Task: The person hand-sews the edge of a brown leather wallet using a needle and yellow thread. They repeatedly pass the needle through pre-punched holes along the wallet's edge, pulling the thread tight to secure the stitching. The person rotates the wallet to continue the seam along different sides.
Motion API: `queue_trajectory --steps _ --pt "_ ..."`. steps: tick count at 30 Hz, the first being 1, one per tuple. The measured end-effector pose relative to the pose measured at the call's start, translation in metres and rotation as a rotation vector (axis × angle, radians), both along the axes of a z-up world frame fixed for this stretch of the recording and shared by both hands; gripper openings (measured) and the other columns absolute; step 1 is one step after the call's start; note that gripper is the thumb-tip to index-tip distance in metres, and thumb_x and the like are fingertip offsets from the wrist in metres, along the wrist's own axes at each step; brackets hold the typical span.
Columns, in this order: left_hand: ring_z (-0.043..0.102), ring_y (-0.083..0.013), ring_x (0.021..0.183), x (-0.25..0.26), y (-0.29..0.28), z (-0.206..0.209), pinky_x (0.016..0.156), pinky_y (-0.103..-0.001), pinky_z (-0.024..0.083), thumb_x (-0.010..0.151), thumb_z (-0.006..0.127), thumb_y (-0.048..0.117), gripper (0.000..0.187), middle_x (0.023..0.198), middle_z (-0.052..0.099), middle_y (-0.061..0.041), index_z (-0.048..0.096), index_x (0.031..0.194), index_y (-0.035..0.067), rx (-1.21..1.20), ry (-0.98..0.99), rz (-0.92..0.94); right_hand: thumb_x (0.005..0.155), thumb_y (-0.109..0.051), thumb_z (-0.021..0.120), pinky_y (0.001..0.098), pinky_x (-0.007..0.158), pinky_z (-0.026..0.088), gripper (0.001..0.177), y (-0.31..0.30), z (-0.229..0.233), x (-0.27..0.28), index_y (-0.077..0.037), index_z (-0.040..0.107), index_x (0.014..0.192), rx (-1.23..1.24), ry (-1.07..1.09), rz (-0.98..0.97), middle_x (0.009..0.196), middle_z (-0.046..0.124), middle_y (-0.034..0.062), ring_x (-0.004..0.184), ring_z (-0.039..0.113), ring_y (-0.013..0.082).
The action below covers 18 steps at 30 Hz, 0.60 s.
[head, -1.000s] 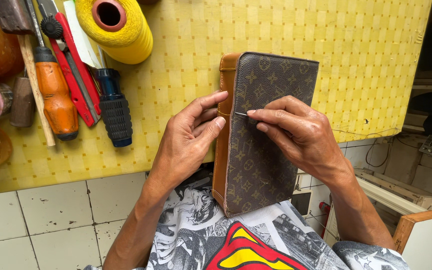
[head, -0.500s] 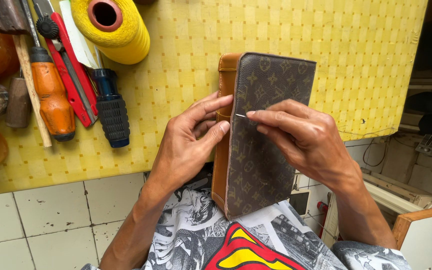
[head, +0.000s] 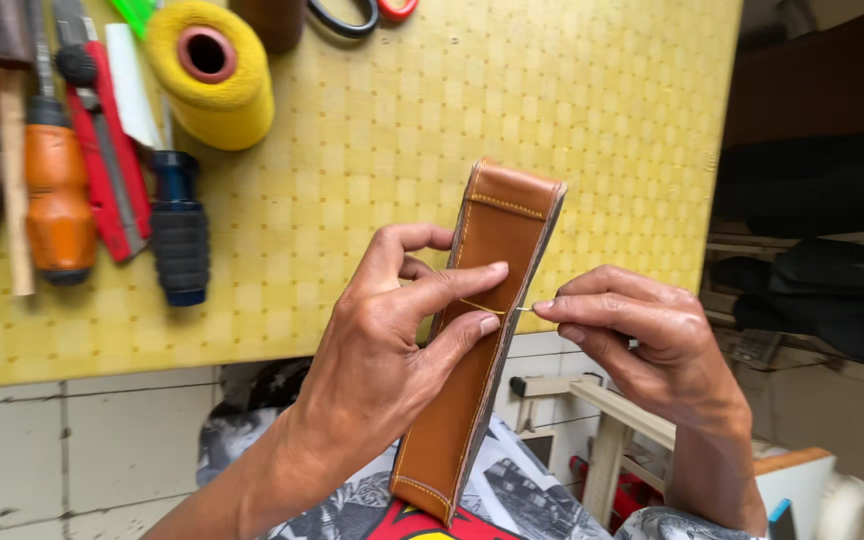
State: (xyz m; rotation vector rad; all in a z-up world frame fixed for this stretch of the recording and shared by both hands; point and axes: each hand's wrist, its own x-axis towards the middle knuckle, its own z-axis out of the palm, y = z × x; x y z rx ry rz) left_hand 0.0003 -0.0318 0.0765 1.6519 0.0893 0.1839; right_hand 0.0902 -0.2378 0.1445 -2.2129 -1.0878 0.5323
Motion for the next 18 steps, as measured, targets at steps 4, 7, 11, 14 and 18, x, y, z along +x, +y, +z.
queue_trajectory --steps 4,7,11,14,18 --pt "0.057 -0.0143 0.077 0.001 -0.022 -0.019 0.076 -0.027 0.054 0.082 0.078 0.013 0.029 0.115 0.051 -0.009 0.071 0.110 0.016 -0.050 -0.022 -0.038 0.090 -0.004 0.058 0.0244 0.066 0.051 0.018 -0.022 -0.003 -0.002 -0.004 0.068 0.105 -0.048 0.029 -0.014 0.088 0.066 0.0102 0.075 0.066 0.0175" --pt "0.060 -0.0179 0.089 -0.004 -0.030 -0.027 0.084 -0.029 0.054 0.081 0.078 0.013 0.028 0.114 0.053 -0.009 0.072 0.108 0.015 -0.084 0.012 -0.070 0.090 -0.004 0.058 0.0241 0.065 0.053 0.018 -0.031 -0.006 -0.009 -0.005 0.068 0.105 -0.087 0.086 -0.010 0.089 0.066 0.0104 0.075 0.066 0.0171" --pt "0.064 -0.0151 0.087 -0.013 -0.027 -0.033 0.087 -0.029 0.054 0.077 0.080 0.014 0.031 0.125 0.054 -0.013 0.072 0.107 0.016 -0.184 0.084 -0.139 0.091 -0.006 0.058 0.0262 0.066 0.054 0.017 -0.037 -0.019 -0.025 -0.005 0.068 0.104 -0.068 0.115 -0.020 0.087 0.066 0.0092 0.075 0.066 0.0186" --pt "0.067 -0.0158 0.090 -0.014 -0.025 -0.039 0.090 -0.031 0.053 0.076 0.079 0.012 0.036 0.137 0.053 -0.021 0.070 0.111 0.016 -0.221 0.068 -0.187 0.092 -0.006 0.057 0.0270 0.066 0.052 0.017 -0.040 -0.027 -0.034 -0.005 0.068 0.105 -0.051 0.097 -0.071 0.085 0.064 0.0082 0.074 0.064 0.0186" --pt "0.061 -0.0273 0.117 -0.015 -0.020 -0.039 0.097 -0.035 0.048 0.080 0.076 0.013 0.043 0.141 0.052 -0.019 0.065 0.121 0.016 -0.199 0.017 -0.245 0.091 -0.006 0.059 0.0286 0.071 0.052 0.014 -0.040 -0.035 -0.041 -0.006 0.068 0.103 -0.009 0.071 -0.122 0.088 0.063 0.0096 0.079 0.064 0.0209"
